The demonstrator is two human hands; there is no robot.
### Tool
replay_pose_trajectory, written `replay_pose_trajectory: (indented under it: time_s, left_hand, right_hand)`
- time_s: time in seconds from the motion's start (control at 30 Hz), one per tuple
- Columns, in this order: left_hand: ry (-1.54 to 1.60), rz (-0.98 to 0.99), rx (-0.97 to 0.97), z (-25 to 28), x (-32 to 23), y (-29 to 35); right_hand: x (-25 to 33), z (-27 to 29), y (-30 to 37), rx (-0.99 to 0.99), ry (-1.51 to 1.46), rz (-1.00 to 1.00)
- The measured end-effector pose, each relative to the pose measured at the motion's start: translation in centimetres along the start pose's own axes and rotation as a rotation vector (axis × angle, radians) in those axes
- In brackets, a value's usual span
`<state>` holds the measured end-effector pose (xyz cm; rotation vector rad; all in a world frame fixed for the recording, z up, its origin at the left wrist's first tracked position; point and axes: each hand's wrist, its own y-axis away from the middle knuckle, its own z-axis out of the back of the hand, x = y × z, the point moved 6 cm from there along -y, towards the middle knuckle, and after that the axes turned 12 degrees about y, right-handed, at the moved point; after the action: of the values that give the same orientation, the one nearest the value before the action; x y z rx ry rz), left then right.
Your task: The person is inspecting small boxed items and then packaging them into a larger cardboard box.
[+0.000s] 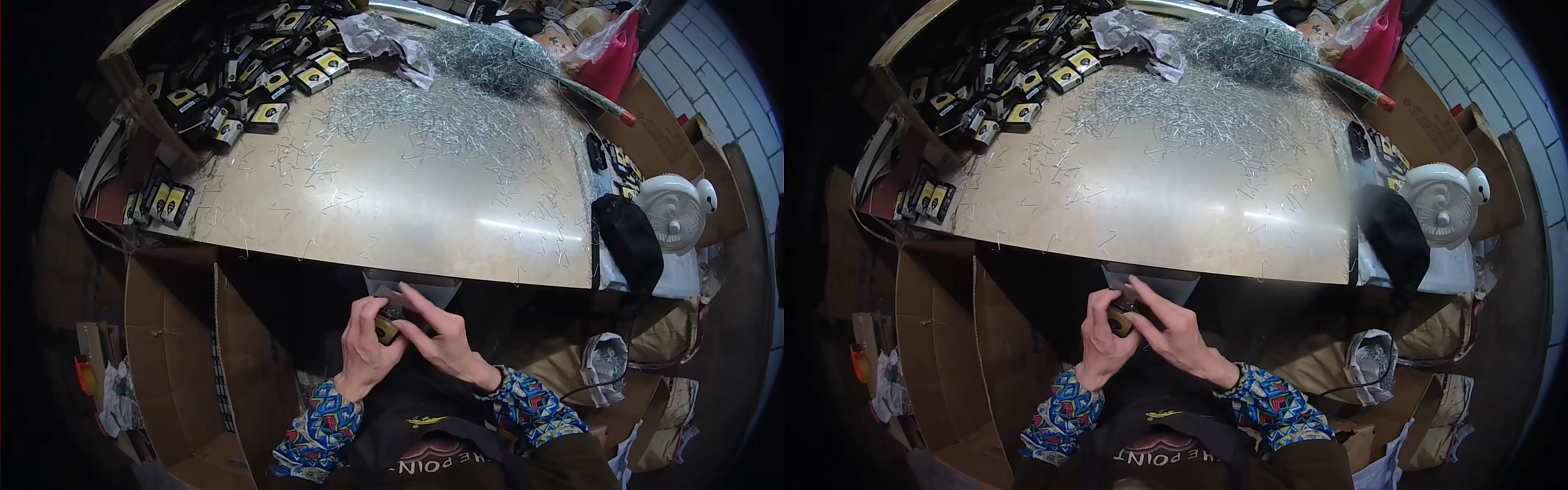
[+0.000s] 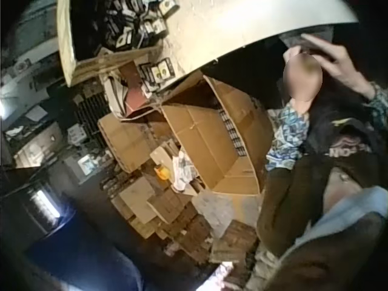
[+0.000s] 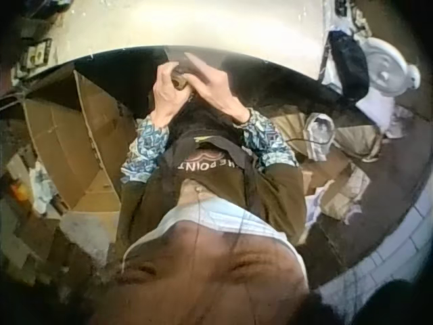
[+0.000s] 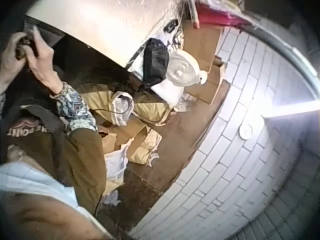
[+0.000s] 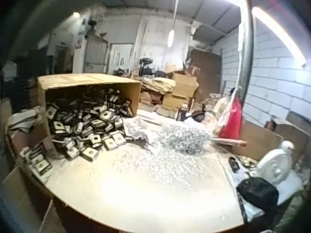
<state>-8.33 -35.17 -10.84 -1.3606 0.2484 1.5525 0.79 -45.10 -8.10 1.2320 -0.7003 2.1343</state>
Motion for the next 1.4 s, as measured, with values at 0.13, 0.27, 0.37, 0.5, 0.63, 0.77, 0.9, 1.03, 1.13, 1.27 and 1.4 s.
replay_pose_trajectory:
  time_s: [0.13, 0.27, 0.37, 0.5, 0.63, 0.77, 0.9, 1.03, 1.13, 1.27, 1.4]
  left_hand:
    - [0.031, 0.237, -0.076, 0.0, 0.1, 0.0]
    - [-0.034, 0.23, -0.022, -0.5, 0.0, -0.1]
    - [-0.032, 0.195, -0.017, -0.8, 0.0, -0.1]
    - [-0.032, 0.21, 0.032, -0.7, 0.7, -0.4]
    - [0.025, 0.331, 0.035, 0.0, 1.2, -0.6]
    - [0.128, 0.217, 0.066, -0.5, -0.6, -2.8]
    - [-0.146, 0.182, -0.07, 4.9, 0.5, -8.7]
    - [-0.618, 0.317, -0.265, 18.5, 7.9, -14.3]
    - [-0.617, 0.329, -0.369, 26.3, 10.8, -15.5]
    - [-1.086, 0.344, -0.354, 28.6, 12.9, -16.0]
    - [-0.919, 0.466, -0.387, 29.4, 14.1, -16.0]
  right_hand:
    - [-0.7, -0.7, 0.3, -0.017, -0.067, 0.034]
    - [-0.1, -0.7, 0.5, -0.11, 0.031, 0.054]
    - [-1.6, -1.0, 0.5, -0.068, -0.143, -0.205]
    - [0.2, -0.7, 0.0, -0.178, 0.135, 0.144]
    - [1.7, -1.5, 0.2, -0.175, 0.377, 0.458]
    - [1.1, 1.2, -1.6, -0.125, 0.366, 0.503]
    - [-0.3, 6.7, -3.4, -0.282, 0.285, 0.183]
    - [-1.4, 8.0, -3.2, -0.216, 0.437, 0.205]
    - [-1.9, 7.6, -2.7, -0.216, 0.464, 0.24]
    - [-1.5, 6.6, -3.3, -0.21, 0.475, 0.281]
    - [-0.3, 5.2, -4.1, -0.165, 0.485, 0.345]
